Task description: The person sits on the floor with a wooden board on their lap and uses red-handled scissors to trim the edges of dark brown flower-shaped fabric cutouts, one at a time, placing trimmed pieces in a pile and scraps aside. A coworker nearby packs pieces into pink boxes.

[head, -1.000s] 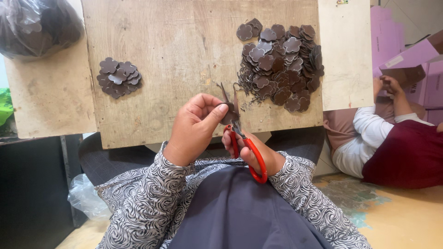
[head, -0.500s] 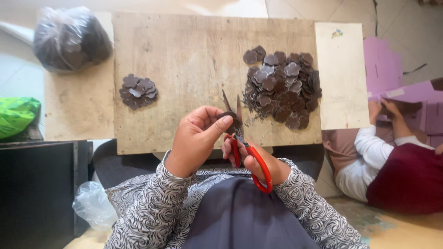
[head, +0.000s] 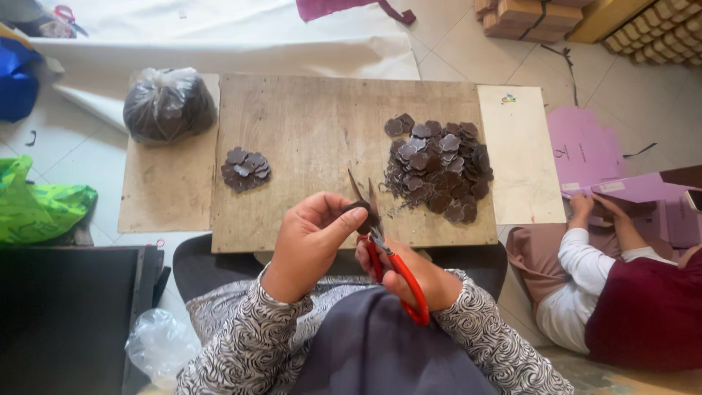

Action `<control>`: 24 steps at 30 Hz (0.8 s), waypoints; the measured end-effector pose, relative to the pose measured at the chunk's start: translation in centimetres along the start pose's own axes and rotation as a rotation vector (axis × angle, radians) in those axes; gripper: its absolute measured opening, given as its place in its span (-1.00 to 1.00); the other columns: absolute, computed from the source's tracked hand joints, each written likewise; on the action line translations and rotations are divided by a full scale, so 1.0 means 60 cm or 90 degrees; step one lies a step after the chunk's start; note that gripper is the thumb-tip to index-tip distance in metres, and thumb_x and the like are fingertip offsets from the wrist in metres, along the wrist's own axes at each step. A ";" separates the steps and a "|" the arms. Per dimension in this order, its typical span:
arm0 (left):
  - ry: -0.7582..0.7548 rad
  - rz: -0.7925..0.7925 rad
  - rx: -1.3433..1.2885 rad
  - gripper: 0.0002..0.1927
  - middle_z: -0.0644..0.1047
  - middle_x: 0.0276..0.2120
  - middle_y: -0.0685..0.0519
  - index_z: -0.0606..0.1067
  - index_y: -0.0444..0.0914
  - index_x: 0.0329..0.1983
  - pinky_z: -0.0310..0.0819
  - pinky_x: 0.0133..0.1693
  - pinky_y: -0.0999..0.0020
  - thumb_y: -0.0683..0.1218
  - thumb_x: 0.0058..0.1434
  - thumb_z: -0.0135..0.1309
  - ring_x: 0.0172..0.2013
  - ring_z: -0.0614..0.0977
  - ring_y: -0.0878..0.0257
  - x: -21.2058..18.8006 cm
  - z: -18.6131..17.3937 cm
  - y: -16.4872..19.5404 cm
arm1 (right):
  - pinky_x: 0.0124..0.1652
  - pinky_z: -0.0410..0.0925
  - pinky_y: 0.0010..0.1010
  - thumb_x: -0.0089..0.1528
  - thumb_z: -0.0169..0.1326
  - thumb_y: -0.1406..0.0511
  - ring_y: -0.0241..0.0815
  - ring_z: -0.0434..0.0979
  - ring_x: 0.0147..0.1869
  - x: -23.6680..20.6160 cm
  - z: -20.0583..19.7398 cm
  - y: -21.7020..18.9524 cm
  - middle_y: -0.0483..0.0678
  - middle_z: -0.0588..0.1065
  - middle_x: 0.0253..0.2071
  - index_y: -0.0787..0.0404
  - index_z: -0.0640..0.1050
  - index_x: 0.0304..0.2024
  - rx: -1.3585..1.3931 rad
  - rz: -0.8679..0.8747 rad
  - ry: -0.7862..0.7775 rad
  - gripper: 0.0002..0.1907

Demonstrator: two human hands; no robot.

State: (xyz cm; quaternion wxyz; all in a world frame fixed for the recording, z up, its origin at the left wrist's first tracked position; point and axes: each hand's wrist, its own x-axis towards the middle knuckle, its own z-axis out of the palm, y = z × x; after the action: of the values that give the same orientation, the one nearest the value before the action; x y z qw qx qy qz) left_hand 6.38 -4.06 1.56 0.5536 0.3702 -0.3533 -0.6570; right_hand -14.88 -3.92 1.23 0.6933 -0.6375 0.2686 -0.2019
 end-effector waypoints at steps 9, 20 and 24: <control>0.015 -0.023 0.029 -0.86 0.65 -0.29 0.03 0.53 -0.38 -0.19 0.55 -0.19 0.49 -0.18 0.31 0.17 -0.28 0.64 0.37 -0.011 -0.007 -0.010 | -0.27 0.23 -0.54 0.15 0.02 -0.41 -0.36 0.20 -0.24 -0.001 0.015 0.041 -0.16 0.28 -0.22 0.26 0.35 -0.01 0.041 0.006 0.044 -0.09; 0.031 -0.030 -0.021 -0.86 0.64 -0.28 0.05 0.53 -0.37 -0.17 0.54 -0.16 0.49 -0.18 0.30 0.17 -0.26 0.64 0.38 -0.011 -0.006 -0.025 | -0.27 0.22 -0.52 0.13 -0.02 -0.45 -0.36 0.21 -0.26 0.009 0.028 0.038 -0.17 0.27 -0.27 0.23 0.33 -0.01 0.048 -0.006 0.055 -0.07; 0.039 -0.040 -0.025 -0.88 0.64 -0.29 0.06 0.54 -0.36 -0.18 0.52 -0.19 0.49 -0.18 0.29 0.18 -0.27 0.62 0.39 -0.013 -0.006 -0.031 | -0.23 0.23 -0.50 0.16 -0.03 -0.44 -0.34 0.21 -0.24 0.005 0.030 0.043 -0.16 0.27 -0.26 0.24 0.33 -0.01 0.061 -0.013 0.052 -0.08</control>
State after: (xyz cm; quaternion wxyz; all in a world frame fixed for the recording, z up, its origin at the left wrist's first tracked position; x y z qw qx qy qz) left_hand 5.93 -3.04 -0.18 0.5503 0.3900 -0.3116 -0.6692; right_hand -13.69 -2.43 -1.29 0.7092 -0.5979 0.2799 -0.2473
